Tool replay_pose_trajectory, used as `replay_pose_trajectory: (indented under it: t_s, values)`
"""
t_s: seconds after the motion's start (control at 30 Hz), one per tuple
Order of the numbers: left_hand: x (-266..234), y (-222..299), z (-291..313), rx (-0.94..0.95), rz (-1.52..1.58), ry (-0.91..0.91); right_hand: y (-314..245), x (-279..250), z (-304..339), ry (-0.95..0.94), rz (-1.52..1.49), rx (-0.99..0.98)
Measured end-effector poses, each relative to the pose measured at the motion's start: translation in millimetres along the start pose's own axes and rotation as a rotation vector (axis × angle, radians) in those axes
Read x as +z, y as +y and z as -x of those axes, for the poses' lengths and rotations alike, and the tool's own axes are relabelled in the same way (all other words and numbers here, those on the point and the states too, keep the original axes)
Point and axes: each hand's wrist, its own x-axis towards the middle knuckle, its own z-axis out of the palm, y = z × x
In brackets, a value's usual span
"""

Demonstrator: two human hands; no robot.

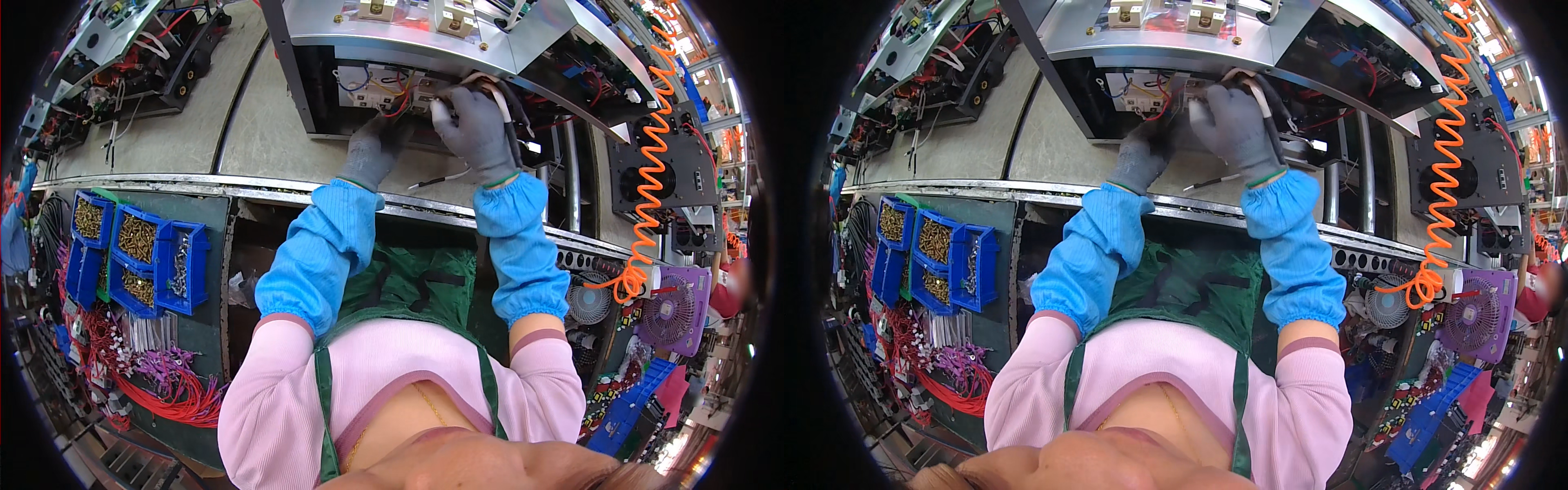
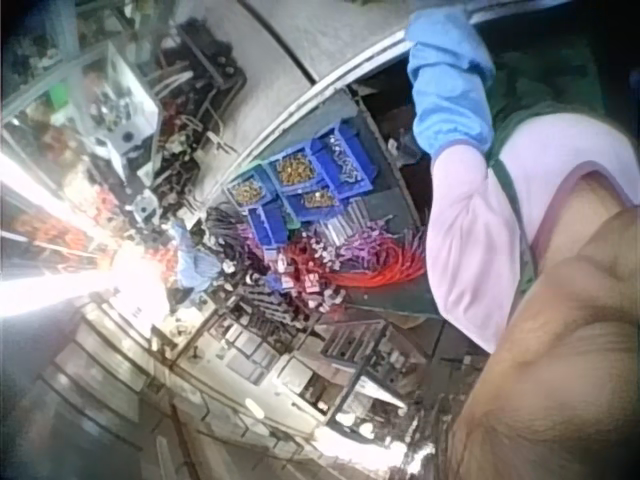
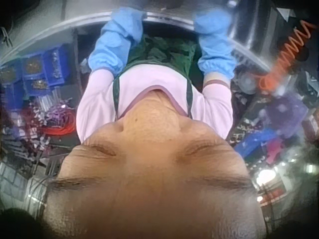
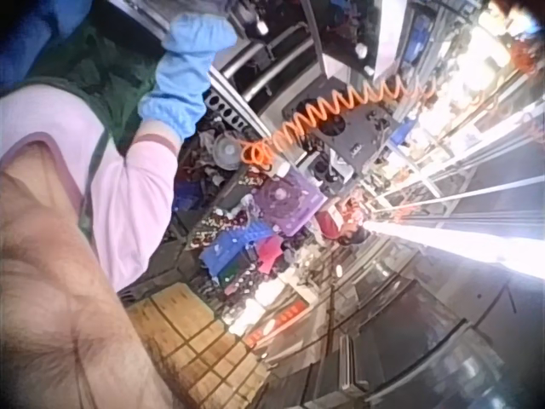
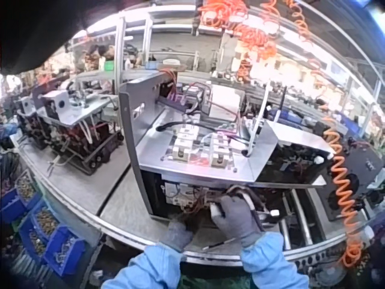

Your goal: Manually assemble and wire components inside an electronic enclosure on a production line.

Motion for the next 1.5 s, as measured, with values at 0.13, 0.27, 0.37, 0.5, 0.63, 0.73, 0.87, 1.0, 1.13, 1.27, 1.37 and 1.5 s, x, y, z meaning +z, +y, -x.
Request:
replay_pose_trajectory:
  t_s: [0.13,0.27,0.37,0.5,0.63,0.73,0.87,1.0,1.13,1.27,1.37,1.5]
  values:
    - [8,3,7,0.307,-1.205,0.023,4,-20,-8,-0.169,-0.045,0.056]
    - [30,22,25,-0.072,0.046,0.159,8,-39,-10,-0.277,-0.226,0.197]
    - [55,51,40,-0.193,-0.242,0.121,5,-44,-14,-0.391,-0.280,0.273]
    - [69,53,41,-0.169,-0.299,0.077,7,-41,-10,-0.377,-0.283,0.212]
    - [59,43,33,-0.081,-0.384,0.125,2,-35,-8,-0.340,-0.163,0.112]
    - [51,19,32,0.093,-0.406,0.154,3,-29,-7,-0.373,-0.139,0.097]
    - [78,8,36,-0.076,0.520,0.356,7,-31,-7,-0.372,-0.159,0.116]
    - [84,7,31,0.079,0.383,0.284,1,-32,-9,-0.388,-0.128,0.113]
    - [78,19,37,0.166,-0.201,0.331,5,-26,0,-0.284,-0.143,0.062]
    - [60,34,38,0.021,-0.292,0.254,12,-21,2,-0.310,-0.054,0.085]
    - [43,44,32,-0.161,-0.193,0.189,13,-22,2,-0.274,-0.073,0.036]
    - [46,51,33,-0.431,-0.031,0.122,10,-23,0,-0.342,-0.069,0.111]
